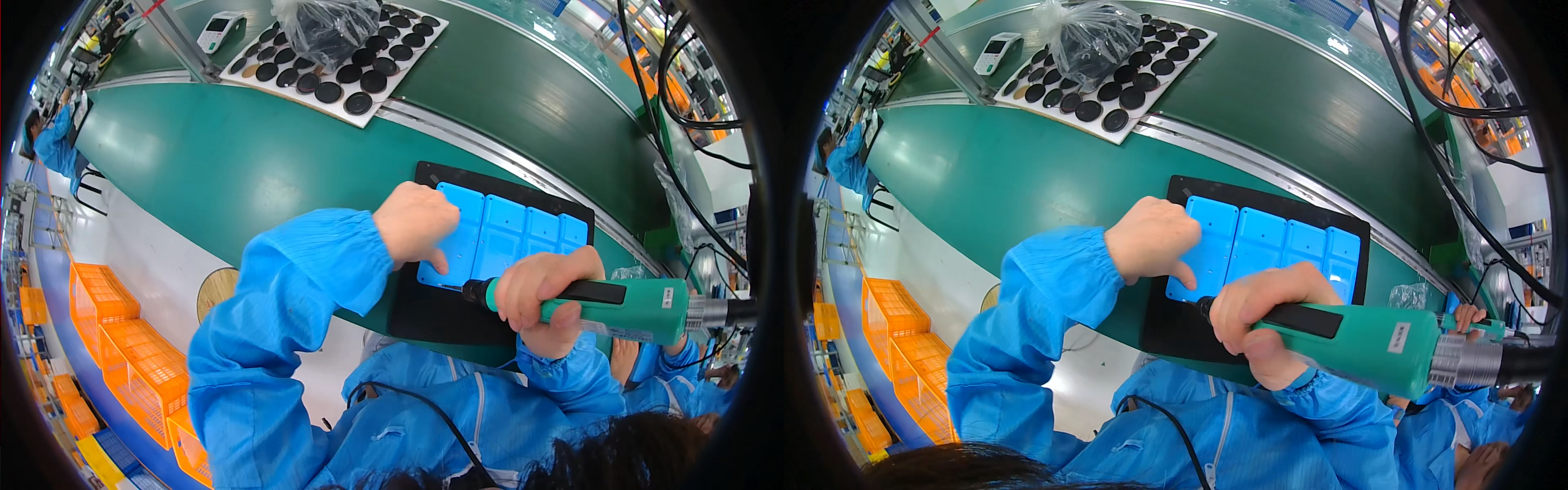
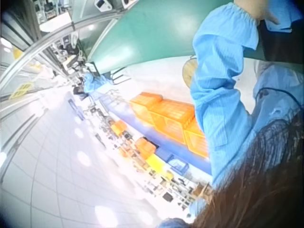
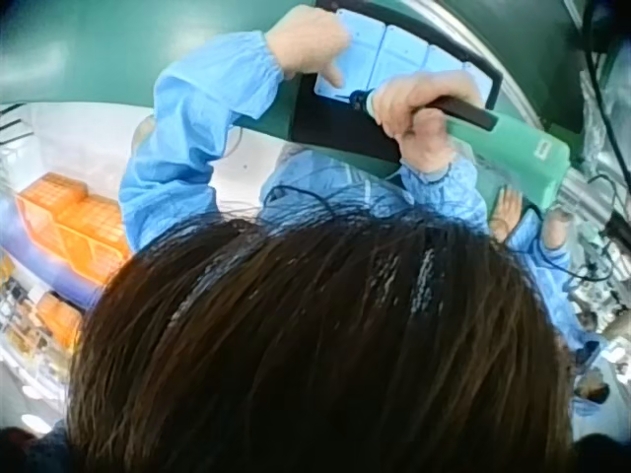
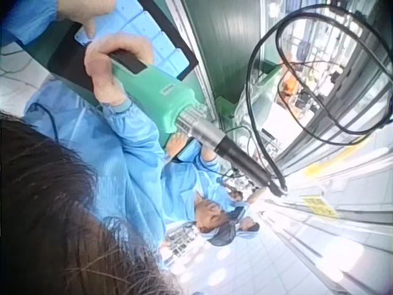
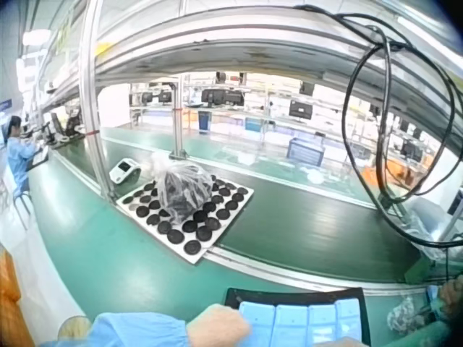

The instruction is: The person fastens screws into blue plastic housings with an electric screwdriver, securing circuit board components into place.

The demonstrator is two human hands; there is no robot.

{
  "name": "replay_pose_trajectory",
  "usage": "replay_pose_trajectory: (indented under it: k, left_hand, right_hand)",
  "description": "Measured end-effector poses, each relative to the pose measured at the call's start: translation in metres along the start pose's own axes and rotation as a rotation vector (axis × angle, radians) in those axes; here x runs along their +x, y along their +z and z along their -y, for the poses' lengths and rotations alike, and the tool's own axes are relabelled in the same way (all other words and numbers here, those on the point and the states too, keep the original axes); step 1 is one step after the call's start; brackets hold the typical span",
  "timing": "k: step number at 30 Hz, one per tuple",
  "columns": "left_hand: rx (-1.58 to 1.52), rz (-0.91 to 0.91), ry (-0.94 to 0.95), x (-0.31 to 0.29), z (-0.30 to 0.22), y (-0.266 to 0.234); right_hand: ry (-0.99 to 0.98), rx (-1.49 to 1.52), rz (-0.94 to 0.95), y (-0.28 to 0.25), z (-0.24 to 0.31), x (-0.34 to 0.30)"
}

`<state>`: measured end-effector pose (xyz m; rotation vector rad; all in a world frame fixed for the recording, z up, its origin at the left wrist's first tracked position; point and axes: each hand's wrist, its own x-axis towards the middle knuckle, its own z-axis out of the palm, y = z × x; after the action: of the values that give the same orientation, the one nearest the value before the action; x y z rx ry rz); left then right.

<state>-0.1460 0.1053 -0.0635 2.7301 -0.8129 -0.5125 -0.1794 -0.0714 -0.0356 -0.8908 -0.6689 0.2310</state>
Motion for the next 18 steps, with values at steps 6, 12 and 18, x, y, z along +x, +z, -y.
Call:
replay_pose_trajectory:
  k: [6, 12, 18]
  left_hand:
    - [0.050, 0.017, 0.059, 0.010, 0.002, 0.005]
    - [0.066, 0.070, 0.058, 0.010, 0.003, 0.005]
    - [0.063, 0.128, 0.014, 0.007, 0.001, 0.001]
  right_hand:
    - [0.016, -0.028, 0.104, 0.003, -0.015, 0.009]
    - [0.048, -0.049, 0.158, -0.001, -0.025, 0.010]
    - [0.043, -0.039, 0.141, 0.002, -0.029, 0.007]
